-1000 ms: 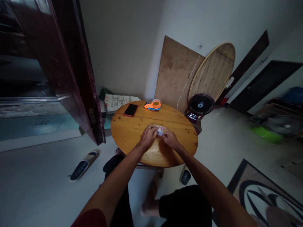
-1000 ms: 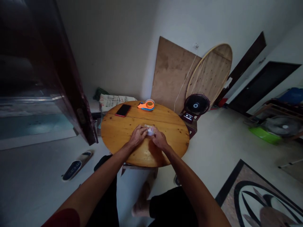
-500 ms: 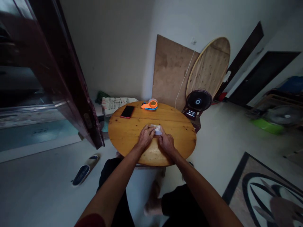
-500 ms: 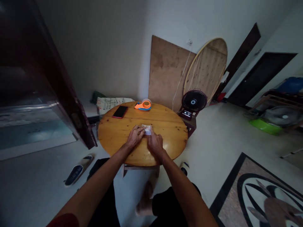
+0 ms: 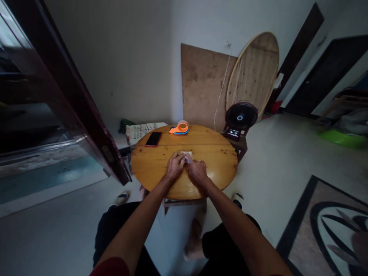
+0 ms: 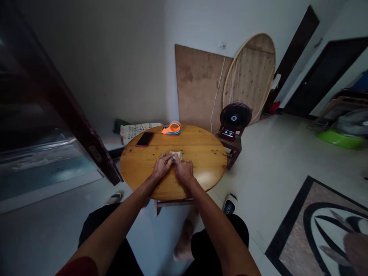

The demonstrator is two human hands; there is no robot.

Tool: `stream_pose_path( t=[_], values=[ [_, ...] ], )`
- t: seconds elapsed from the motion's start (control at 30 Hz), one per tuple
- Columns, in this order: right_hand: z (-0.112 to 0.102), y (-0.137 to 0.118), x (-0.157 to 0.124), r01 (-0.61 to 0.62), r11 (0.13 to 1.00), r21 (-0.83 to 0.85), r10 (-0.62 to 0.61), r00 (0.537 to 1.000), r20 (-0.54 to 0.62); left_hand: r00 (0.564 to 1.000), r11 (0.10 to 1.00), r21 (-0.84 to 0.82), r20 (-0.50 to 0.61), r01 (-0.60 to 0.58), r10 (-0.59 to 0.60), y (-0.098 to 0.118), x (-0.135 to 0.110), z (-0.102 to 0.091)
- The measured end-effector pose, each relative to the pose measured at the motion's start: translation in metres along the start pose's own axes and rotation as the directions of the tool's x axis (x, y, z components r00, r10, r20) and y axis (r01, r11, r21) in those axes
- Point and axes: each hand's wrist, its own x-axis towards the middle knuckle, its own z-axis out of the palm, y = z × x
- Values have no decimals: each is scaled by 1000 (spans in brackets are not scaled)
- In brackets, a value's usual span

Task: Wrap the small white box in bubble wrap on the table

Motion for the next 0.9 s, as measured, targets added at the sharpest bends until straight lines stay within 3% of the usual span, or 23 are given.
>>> stream_pose_path(
  t=[0.6, 0.9],
  values=[
    [10, 9, -3, 45, 995, 86, -36, 994, -103, 1000, 977, 214, 0, -21, 22, 3, 0, 2],
    [7, 6, 1, 16, 999, 48, -14, 999, -40, 998, 974, 217, 2, -62, 63, 1, 1, 3]
  ],
)
